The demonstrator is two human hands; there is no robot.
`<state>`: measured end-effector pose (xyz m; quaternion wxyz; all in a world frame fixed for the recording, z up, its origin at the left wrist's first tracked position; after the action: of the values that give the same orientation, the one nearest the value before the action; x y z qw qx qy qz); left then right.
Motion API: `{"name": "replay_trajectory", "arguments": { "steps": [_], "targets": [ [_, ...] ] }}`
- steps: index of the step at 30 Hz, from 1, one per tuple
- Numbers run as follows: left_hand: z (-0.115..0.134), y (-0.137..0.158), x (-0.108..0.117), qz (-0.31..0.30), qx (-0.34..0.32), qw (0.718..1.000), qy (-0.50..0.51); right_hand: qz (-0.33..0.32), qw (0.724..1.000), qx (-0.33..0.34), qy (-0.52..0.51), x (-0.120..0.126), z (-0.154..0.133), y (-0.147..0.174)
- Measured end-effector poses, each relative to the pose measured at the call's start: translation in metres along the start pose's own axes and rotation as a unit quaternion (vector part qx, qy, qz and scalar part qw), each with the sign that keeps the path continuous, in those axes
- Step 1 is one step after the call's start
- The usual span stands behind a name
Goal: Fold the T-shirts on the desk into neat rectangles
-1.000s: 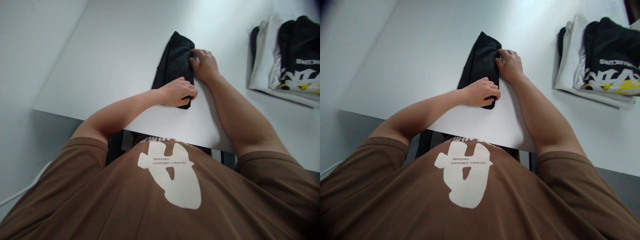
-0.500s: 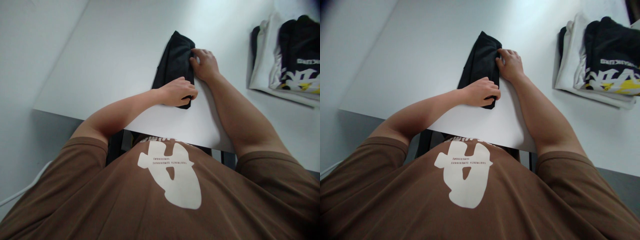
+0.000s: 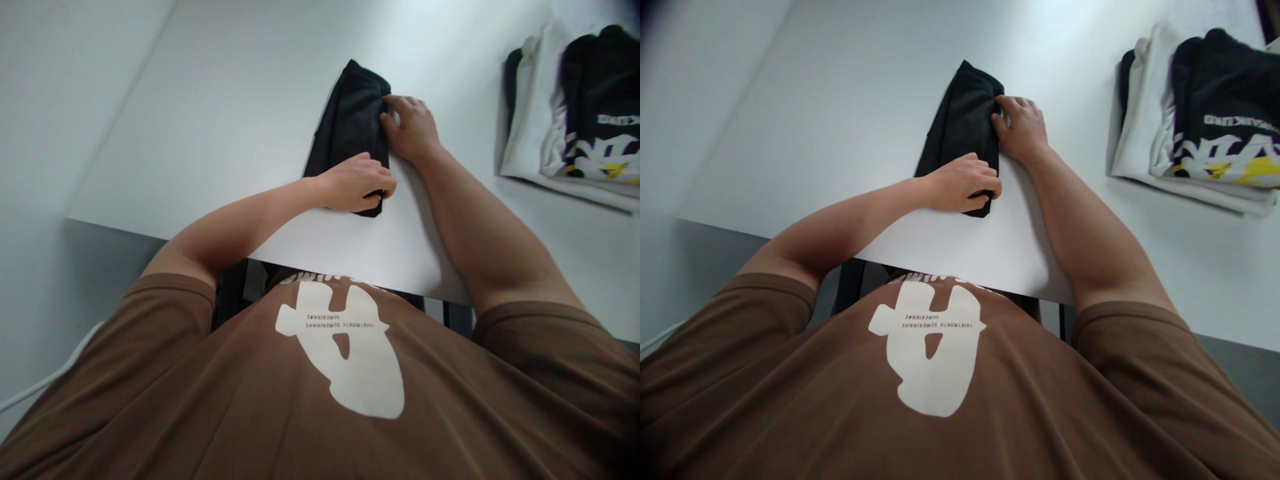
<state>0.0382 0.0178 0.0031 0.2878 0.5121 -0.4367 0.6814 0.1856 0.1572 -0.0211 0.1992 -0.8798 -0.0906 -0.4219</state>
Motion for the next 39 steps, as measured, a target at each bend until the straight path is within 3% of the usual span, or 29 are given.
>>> {"name": "replay_trajectory", "arguments": {
  "steps": [39],
  "targets": [
    [-0.0017, -0.0002, -0.0047, 0.009, -0.004, 1.000, -0.010, -0.003, 1.000, -0.006, -0.001, 0.0015, -0.0051, 0.0012]
  ]
}}
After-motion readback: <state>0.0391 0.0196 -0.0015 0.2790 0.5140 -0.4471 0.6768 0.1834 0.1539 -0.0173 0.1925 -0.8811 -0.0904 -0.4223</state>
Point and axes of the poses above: each hand's wrist, its own y-axis away from the middle knuckle, its own x-axis out of the back of the hand, z = x × y, the point moved 4 cm from there along -y, towards the middle knuckle, and after that the axes turned 15 degrees about -y, right-handed, at the moved point
